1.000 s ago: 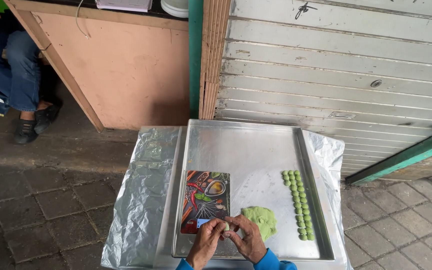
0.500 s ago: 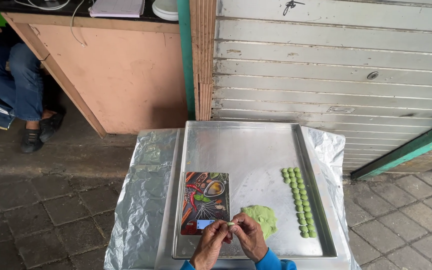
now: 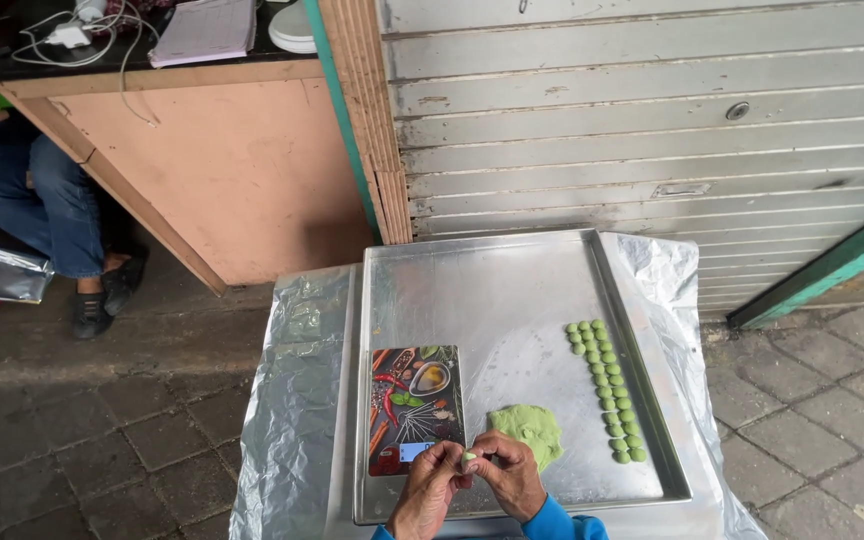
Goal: The person rolls small pieces of green dough into balls by hand and places them in a row on a metal tray. The person also weighs the dough pieces on a digital scale to ensure consistent size.
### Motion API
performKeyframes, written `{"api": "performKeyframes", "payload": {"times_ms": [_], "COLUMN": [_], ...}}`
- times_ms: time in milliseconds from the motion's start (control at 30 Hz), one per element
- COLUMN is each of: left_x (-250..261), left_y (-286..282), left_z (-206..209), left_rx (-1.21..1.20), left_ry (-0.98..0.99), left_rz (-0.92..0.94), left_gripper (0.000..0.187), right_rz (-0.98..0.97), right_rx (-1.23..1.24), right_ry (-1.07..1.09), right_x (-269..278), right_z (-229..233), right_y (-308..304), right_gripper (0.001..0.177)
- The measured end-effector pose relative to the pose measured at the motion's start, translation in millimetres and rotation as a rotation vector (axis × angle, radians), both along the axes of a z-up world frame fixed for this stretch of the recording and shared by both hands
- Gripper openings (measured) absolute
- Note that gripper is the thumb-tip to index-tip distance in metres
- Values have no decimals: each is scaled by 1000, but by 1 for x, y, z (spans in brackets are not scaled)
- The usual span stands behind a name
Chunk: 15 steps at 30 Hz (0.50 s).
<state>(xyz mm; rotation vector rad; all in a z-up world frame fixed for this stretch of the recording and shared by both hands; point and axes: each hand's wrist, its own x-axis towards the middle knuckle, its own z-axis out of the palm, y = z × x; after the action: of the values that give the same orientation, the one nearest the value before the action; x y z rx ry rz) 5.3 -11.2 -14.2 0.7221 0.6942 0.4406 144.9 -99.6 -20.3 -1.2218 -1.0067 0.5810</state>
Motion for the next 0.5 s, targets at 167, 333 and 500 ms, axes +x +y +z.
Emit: {"api": "performKeyframes", "payload": {"times_ms": [167, 333, 500], "left_x": [3, 4, 5], "left_y": [0, 0, -3], "left_z": [5, -10, -30], "left_rx": [88, 14, -149], "left_ry": [-98, -136, -124], "left_rz": [-113, -104, -37], "left_gripper": [30, 28, 41], "right_rz": [151, 113, -11], "right_rx": [141, 64, 13], "right_ry": [297, -27, -30], "right_x": [-4, 6, 10], "right_z": [-6, 9, 1], "right_y": [-5, -7, -2], "right_gripper": [47, 28, 31]}}
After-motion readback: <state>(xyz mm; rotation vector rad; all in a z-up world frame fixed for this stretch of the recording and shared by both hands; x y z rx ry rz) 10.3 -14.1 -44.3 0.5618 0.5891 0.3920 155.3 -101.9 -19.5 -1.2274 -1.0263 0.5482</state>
